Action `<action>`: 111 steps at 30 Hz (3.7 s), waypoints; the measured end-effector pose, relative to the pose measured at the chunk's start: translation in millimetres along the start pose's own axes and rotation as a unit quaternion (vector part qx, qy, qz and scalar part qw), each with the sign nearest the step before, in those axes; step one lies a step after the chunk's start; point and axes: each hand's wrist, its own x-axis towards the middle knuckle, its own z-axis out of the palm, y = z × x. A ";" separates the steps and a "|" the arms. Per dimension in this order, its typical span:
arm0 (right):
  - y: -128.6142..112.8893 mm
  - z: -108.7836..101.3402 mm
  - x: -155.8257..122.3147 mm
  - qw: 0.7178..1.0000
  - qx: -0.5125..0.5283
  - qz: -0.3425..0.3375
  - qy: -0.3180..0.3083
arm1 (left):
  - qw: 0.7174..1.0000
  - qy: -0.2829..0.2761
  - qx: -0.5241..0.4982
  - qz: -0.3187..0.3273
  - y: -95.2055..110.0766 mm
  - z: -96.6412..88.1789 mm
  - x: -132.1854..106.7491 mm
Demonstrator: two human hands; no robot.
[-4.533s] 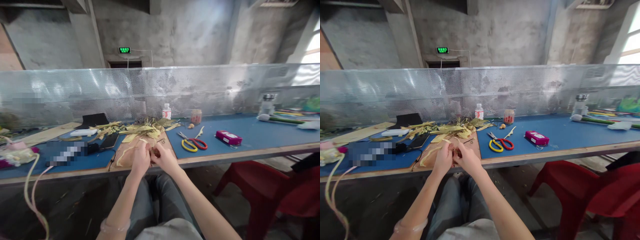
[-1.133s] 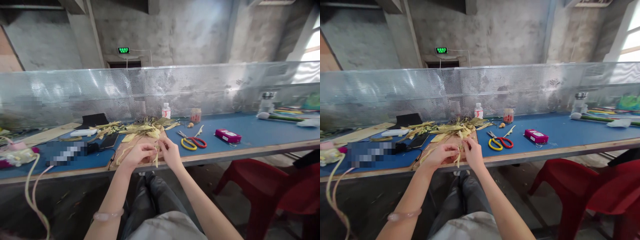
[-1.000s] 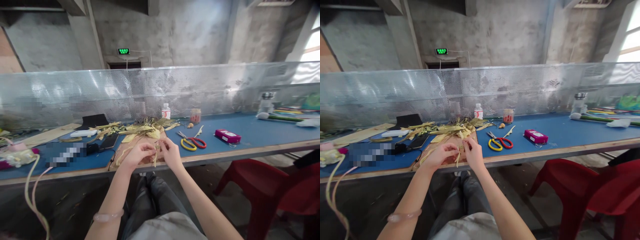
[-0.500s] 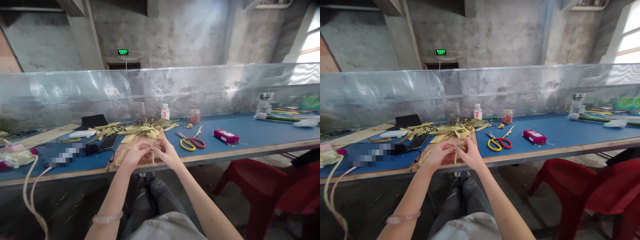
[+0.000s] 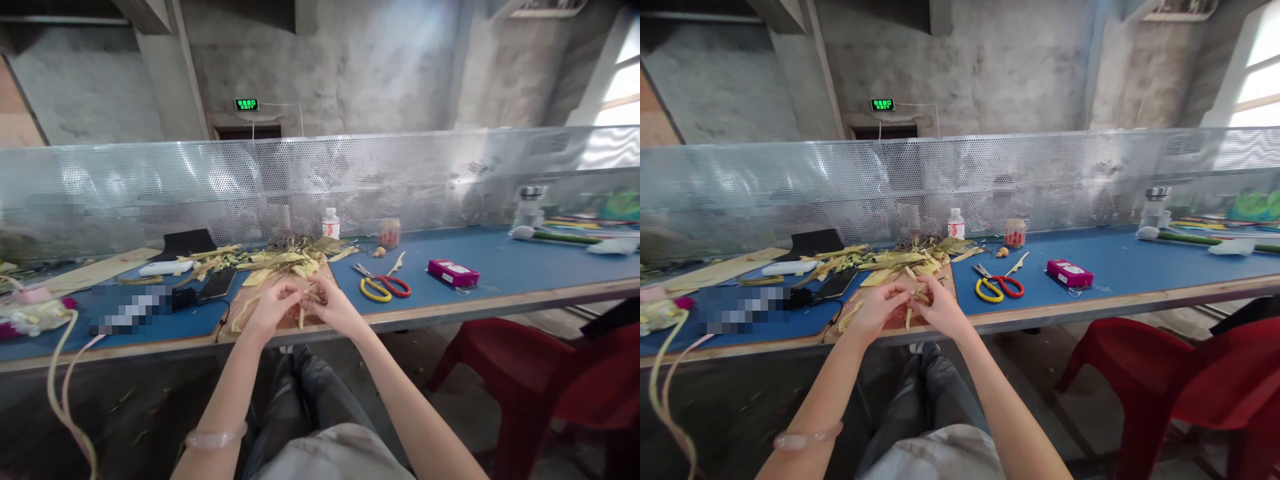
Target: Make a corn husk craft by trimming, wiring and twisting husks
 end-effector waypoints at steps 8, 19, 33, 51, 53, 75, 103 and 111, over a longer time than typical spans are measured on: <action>-0.9 -1.7 -0.9 1.000 0.019 0.003 -0.016 | 0.999 -0.005 -0.038 -0.019 0.3 -2.9 -0.1; -6.2 4.5 -0.8 0.997 -0.072 0.014 0.001 | 1.000 0.014 -0.015 0.000 -3.3 -1.7 2.9; -5.1 -4.2 4.9 0.996 0.057 0.071 0.023 | 0.998 -0.019 0.009 0.064 -3.2 1.1 -0.1; 1.0 6.3 2.4 0.987 -0.138 0.050 0.069 | 0.987 0.150 0.031 0.049 -6.6 3.3 8.9; 0.0 7.5 1.7 0.981 -0.173 0.045 0.069 | 0.985 0.166 0.027 0.044 -6.7 4.1 10.2; -7.0 4.9 -3.5 0.962 -0.236 -0.087 0.103 | 0.995 -0.027 0.079 0.055 -2.8 1.3 -2.1; 7.5 -2.0 34.9 0.984 0.054 0.084 0.147 | 0.998 0.046 0.001 0.033 -0.8 9.0 41.1; 14.8 -16.8 85.8 0.977 -0.194 -0.080 0.021 | 0.988 0.057 0.092 0.108 3.2 -10.2 85.9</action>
